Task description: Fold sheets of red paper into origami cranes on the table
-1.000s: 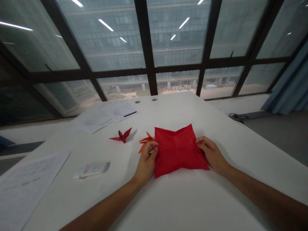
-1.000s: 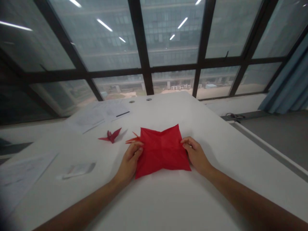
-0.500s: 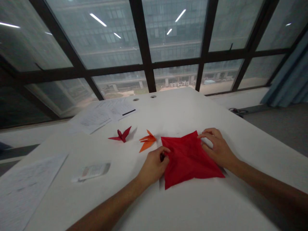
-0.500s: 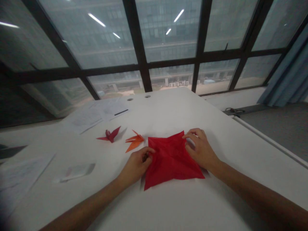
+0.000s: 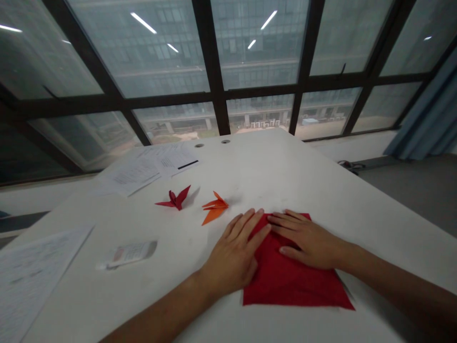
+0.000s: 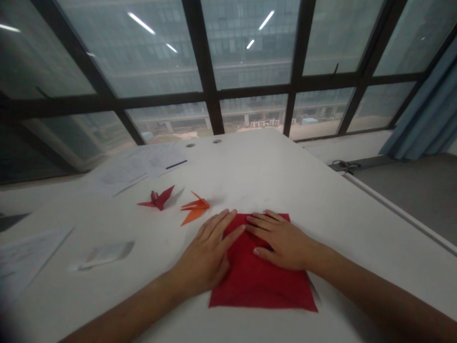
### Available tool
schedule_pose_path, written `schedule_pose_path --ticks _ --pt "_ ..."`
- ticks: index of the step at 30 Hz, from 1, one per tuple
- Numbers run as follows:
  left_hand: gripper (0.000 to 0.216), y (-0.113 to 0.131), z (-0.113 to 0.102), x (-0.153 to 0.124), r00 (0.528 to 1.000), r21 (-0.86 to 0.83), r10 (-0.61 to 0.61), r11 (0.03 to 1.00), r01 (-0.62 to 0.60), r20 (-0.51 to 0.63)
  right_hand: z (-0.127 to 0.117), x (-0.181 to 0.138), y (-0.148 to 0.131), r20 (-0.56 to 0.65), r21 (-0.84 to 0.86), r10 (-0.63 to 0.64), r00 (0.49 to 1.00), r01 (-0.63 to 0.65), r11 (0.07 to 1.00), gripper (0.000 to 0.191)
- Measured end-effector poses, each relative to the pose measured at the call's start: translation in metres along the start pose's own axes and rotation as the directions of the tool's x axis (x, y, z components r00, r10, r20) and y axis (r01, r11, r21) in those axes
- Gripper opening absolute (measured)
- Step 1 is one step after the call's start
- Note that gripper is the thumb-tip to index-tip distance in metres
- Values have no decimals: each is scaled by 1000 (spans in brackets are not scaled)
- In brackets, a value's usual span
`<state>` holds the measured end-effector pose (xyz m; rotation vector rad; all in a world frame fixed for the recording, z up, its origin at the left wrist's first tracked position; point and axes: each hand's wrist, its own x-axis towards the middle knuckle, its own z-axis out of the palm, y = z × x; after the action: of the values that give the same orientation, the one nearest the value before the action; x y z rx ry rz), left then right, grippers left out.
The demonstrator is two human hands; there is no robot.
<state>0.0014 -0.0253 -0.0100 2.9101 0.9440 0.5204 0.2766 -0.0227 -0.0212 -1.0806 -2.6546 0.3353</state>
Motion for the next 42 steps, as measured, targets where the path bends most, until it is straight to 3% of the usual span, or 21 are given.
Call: schedule_pose_path --ticks 2,4,7,9,14,20,27,30,34,38,42 --pt "85 -4 0 1 989 -108 102 990 -90 107 1 -1 3 -40 37 -14 999 15 999 62" --pt "78 -9 -1 1 979 -216 110 974 -72 171 1 -1 6 -106 64 -19 994 26 998 55" --pt "67 -18 1 2 990 -251 11 968 25 141 0 -3 19 -299 114 2 954 33 993 38" --pt "61 -27 3 1 994 -244 -14 969 41 109 -3 -4 30 -405 156 14 914 54 986 36" --pt "54 -50 7 -1 989 -261 -147 955 140 -6 -4 -5 49 -309 218 1 951 70 973 39" --pt "49 -62 8 -2 993 -341 -112 935 97 -27 -5 -5 46 -310 166 -10 951 64 984 49" --pt "41 -68 6 -2 984 -498 -176 856 138 -30 -11 -6 38 -297 141 -16 955 60 988 37" --pt "46 -68 4 -2 980 -540 -199 827 152 -29 -10 -3 37 -349 240 109 931 -24 970 24" --pt "54 -65 2 -2 977 -568 -212 804 175 0 -8 -1 37 -358 335 336 871 -216 917 21" --pt "38 -57 -4 -1 958 -591 -286 771 236 10 -5 -1 38 -355 370 430 830 -298 880 18" --pt "34 -49 -10 1 947 -545 -320 798 258 -20 -3 0 37 -343 454 574 744 -404 794 38"
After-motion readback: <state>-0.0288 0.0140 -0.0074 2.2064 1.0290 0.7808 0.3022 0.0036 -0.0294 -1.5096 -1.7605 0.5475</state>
